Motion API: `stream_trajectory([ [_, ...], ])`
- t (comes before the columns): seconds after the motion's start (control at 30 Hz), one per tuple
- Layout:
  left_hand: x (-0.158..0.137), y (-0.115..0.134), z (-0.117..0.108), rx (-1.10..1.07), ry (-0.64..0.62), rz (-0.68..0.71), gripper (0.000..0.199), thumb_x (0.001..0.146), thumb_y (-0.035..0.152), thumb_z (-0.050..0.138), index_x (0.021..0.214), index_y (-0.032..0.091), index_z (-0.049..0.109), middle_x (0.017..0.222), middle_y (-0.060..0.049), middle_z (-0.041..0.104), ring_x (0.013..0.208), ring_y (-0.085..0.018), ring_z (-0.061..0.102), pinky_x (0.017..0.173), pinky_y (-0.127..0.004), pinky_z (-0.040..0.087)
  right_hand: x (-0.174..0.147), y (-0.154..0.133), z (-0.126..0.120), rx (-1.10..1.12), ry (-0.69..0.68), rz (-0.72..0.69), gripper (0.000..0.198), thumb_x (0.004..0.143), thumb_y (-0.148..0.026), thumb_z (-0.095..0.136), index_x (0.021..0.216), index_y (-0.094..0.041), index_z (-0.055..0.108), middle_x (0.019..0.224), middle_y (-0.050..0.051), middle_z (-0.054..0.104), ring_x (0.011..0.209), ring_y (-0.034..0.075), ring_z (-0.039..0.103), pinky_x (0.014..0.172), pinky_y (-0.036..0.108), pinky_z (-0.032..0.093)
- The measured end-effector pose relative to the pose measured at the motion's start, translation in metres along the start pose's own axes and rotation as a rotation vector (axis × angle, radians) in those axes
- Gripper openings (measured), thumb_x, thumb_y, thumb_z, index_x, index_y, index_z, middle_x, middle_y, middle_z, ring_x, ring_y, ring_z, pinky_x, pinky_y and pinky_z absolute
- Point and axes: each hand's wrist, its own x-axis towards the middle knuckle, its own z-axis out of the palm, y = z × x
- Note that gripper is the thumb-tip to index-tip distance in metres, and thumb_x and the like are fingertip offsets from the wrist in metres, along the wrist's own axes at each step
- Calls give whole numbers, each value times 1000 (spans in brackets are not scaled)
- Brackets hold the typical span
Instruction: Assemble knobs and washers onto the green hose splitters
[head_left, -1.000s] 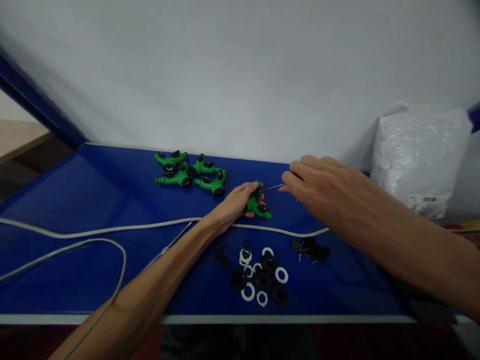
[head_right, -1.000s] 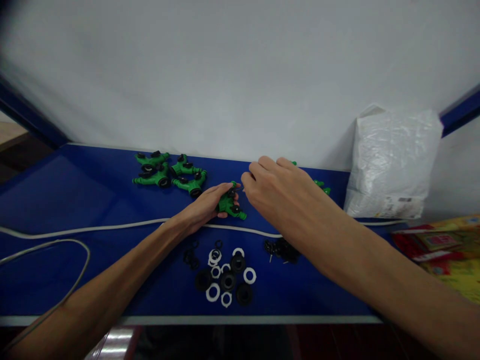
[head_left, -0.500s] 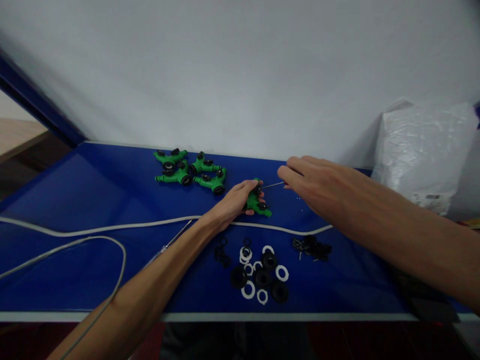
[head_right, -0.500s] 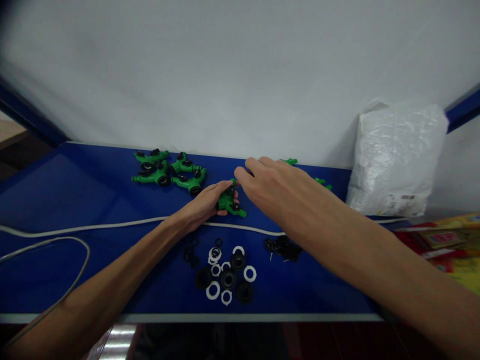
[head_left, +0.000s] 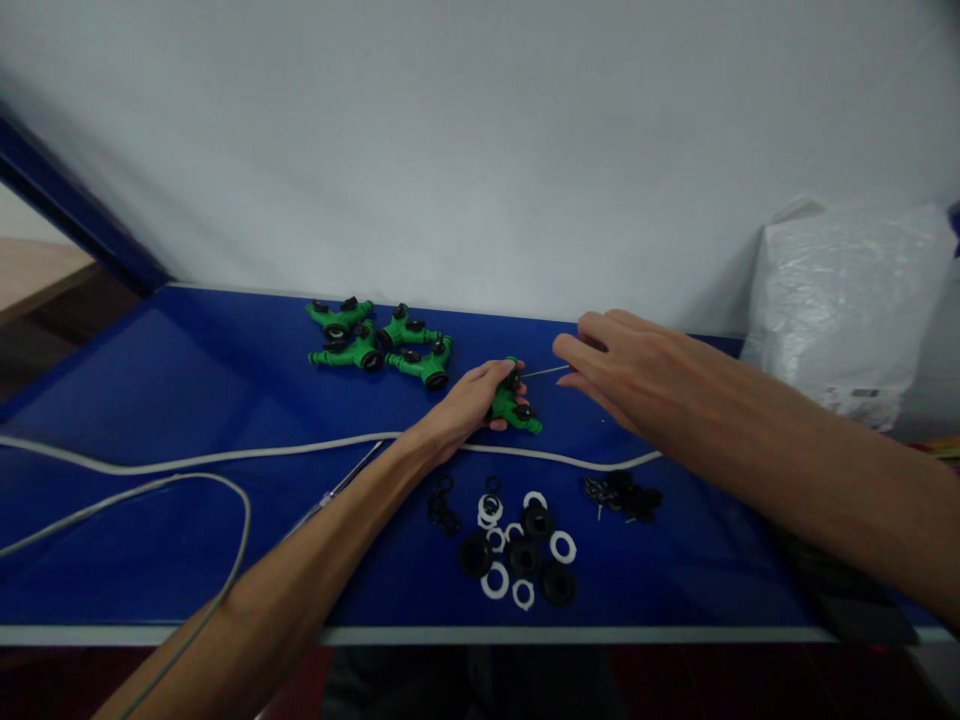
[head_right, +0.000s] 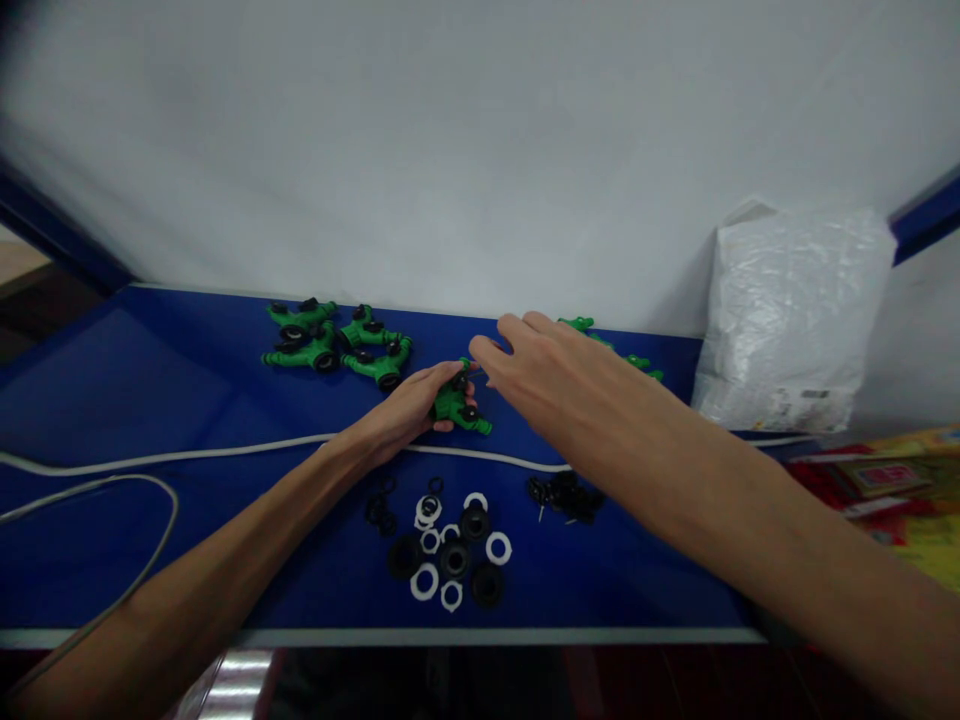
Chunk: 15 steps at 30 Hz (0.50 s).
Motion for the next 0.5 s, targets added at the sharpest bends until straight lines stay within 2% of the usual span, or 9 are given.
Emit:
stream_trajectory([
  [0.13,0,-2,-1,20,-6,18,32,94,47,63,102,16,66,87,-3,65,68,-10,60,50,-17,39,2,-1,-5,67,21,-10,25,91,0,49,106,-15,62,97,10,62,79,22,52,72,34,42],
  [0.23,1,-3,-1,18,-6,20,35,91,50,65,104,17,66,87,-2,65,68,-10,60,50,-18,39,3,-3,-8,112,0,-16,27,89,2,48,103,-15,62,98,10,64,81,21,54,74,34,43],
  [0.33,2,-3,-1,7,-7,11,36,90,50,66,104,17,66,86,-2,65,67,-10,60,50,-18,38,3,-4,-9,120,-5,13,26,90,2,47,105,-14,62,94,9,64,77,21,56,71,34,44],
  [0.5,1,-2,-1,15,-13,18,35,90,50,67,99,16,65,87,-3,65,68,-11,60,50,-18,38,6,-1,-6,164,-2,38,15,97,-9,50,103,-15,62,85,8,65,70,21,57,65,35,42],
])
